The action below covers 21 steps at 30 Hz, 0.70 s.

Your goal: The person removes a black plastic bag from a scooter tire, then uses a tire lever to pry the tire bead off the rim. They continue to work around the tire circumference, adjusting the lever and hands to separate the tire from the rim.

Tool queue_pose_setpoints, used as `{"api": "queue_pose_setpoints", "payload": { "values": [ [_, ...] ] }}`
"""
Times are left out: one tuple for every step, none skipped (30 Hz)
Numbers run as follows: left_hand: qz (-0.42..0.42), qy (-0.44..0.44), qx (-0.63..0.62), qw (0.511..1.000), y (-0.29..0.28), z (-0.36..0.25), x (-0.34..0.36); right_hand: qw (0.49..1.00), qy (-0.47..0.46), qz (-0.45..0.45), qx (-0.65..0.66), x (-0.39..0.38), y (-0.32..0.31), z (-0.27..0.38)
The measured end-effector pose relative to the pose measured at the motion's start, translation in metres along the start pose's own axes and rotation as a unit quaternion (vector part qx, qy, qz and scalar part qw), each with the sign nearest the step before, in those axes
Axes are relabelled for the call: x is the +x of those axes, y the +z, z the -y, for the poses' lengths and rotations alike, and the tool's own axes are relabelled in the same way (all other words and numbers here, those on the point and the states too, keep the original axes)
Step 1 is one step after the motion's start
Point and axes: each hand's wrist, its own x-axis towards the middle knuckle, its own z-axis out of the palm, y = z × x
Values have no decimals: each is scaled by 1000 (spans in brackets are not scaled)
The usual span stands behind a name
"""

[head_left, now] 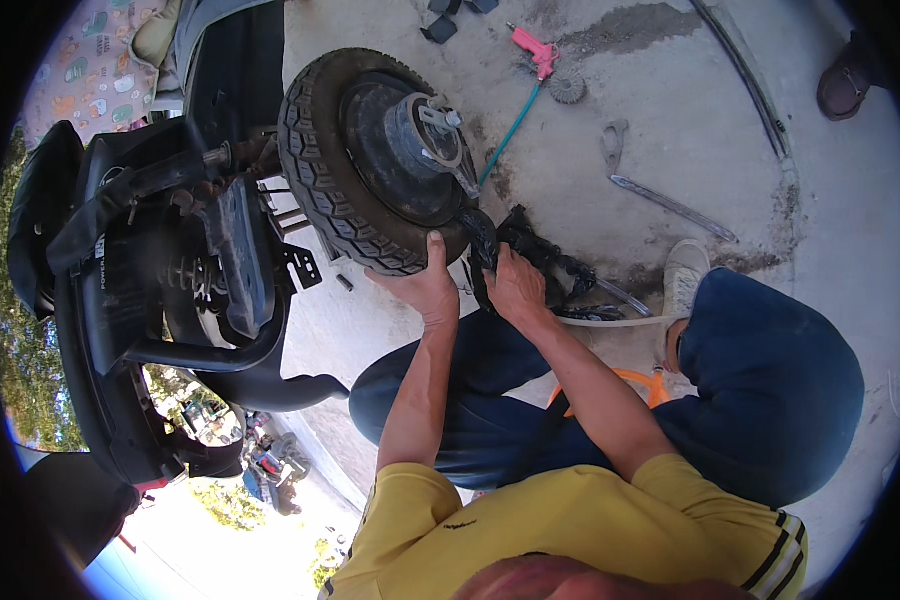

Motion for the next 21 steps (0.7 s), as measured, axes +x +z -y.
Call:
{"api": "queue_pose_setpoints", "payload": {
  "values": [
    [7, -6, -14, 1000, 0, -2, 1, 1000, -11, -6, -10, -1, 0, 2],
    [9, -17, -3, 1000, -1, 3, 1, 1000, -20, -4, -21, -3, 0, 4],
    [9, -28, 8, 1000, 0, 3, 1, 999, -29, -3, -33, -4, 0, 5],
    [16, -21, -29, 999, -1, -3, 1, 998, -39, -1, -45, -6, -1, 7],
    [18, -3, -20, 1000, -1, -1, 2, 996, -55, -10, -75, -11, -2, 9],
    [19, 16, -13, 1000, -2, -6, 5, 992, -71, -20, -105, -15, -2, 12],
    [20, 36, -5, 999, -4, -12, 6, 987, -88, -31, -134, -19, -3, 15],
    [52, 16, -55, 997, -8, -19, 4, 982, -100, -33, -160, -23, -7, 17],
    [62, 17, -50, 997, -7, -13, 5, 975, -112, -34, -190, -25, -12, 17],
    [69, 19, -43, 997, -9, -7, 6, 967, -127, -32, -218, -31, -20, 24],
    [76, 21, -36, 996, -12, -1, 7, 960, -134, -8, -245, -37, -27, 32],
    [85, 26, 7, 996, -11, 2, 6, 951, -137, 15, -278, -42, -42, 43],
    [91, 32, 17, 995, -12, 3, 5, 940, -142, 36, -307, -48, -57, 58],
    [98, 38, 27, 994, -12, 4, 5, 933, -166, 32, -316, -52, -70, 69],
    [100, 46, 37, 993, -16, 0, 6, 936, -186, 8, -298, -60, -89, 88],
    [142, 28, 42, 989, -24, -10, 8, 938, -207, -13, -276, -70, -111, 110],
    [152, 36, 55, 986, -30, -11, 10, 939, -230, -32, -253, -83, -131, 134],
    [161, 43, 69, 984, -34, -6, 11, 923, -253, -67, -282, -97, -149, 155],
    [171, 50, 82, 981, -38, -5, 14, 904, -275, -103, -309, -110, -168, 174],
    [207, 30, 88, 974, -47, -13, 17, 892, -279, -105, -339, -117, -190, 190],
    [191, 51, 92, 976, -55, -20, 14, 881, -280, -103, -366, -122, -210, 202]
  ]
}}
